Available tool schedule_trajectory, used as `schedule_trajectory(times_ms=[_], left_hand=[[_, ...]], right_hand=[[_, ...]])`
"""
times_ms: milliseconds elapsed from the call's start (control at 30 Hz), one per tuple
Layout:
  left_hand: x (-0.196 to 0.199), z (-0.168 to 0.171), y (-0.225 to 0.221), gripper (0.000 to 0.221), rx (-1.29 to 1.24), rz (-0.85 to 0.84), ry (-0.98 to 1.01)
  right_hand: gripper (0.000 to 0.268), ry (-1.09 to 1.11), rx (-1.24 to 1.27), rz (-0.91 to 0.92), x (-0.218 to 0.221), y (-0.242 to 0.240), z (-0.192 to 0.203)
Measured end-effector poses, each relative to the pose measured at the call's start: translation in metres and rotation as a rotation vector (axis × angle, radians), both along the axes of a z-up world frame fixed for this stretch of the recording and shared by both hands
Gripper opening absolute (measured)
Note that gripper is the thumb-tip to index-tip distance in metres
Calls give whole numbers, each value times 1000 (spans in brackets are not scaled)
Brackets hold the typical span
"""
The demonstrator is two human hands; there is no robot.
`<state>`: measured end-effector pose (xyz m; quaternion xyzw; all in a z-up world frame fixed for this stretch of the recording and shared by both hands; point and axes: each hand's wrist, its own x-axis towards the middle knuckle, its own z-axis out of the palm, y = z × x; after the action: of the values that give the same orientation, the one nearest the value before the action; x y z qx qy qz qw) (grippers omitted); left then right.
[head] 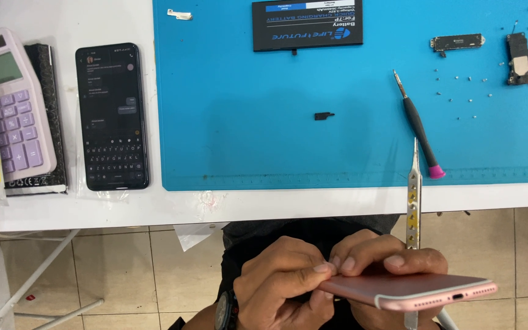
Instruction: Inspecting and cleaning the internal components of a mobile phone casing using tweezers and a screwdriver on a repair mat.
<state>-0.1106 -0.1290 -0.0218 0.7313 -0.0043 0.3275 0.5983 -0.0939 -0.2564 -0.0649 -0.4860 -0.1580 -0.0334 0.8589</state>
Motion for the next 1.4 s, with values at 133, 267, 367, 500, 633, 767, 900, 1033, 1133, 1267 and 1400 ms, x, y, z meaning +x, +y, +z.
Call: schedule_trajectory(times_ms=[133,267,367,500,633,767,900,1033,1133,1267,1400], left_hand=[[4,8,-3,8,24,6,4],[6,0,10,32,150,-167,-9],[1,3,6,26,9,-92,90],[-3,3,27,22,-63,-60,102],[4,15,82,29,31,-122,167],[19,23,121,29,234,-101,325],[40,18,125,29,269,-166,373],[52,14,125,30,292,-214,412],[54,12,124,31,374,-205,422],[57,6,119,33,689,-119,346],[59,10,119,36,735,-149,389]], right_hand=[[25,-7,-56,-100,-1,-1,-3],[41,133,-56,-215,-1,4,2],[30,218,-93,-407,-5,8,-1],[40,192,13,-403,-9,-4,-8],[27,63,-348,-232,-14,-69,-22],[13,-97,-807,-40,-12,-145,-39],[58,-24,-280,-117,-4,-103,-49],[36,-297,-940,-272,16,-51,-14],[32,-409,-1146,-230,29,-36,2],[28,-630,-1322,-261,42,-25,6],[29,-717,-1382,-247,50,-37,0]])
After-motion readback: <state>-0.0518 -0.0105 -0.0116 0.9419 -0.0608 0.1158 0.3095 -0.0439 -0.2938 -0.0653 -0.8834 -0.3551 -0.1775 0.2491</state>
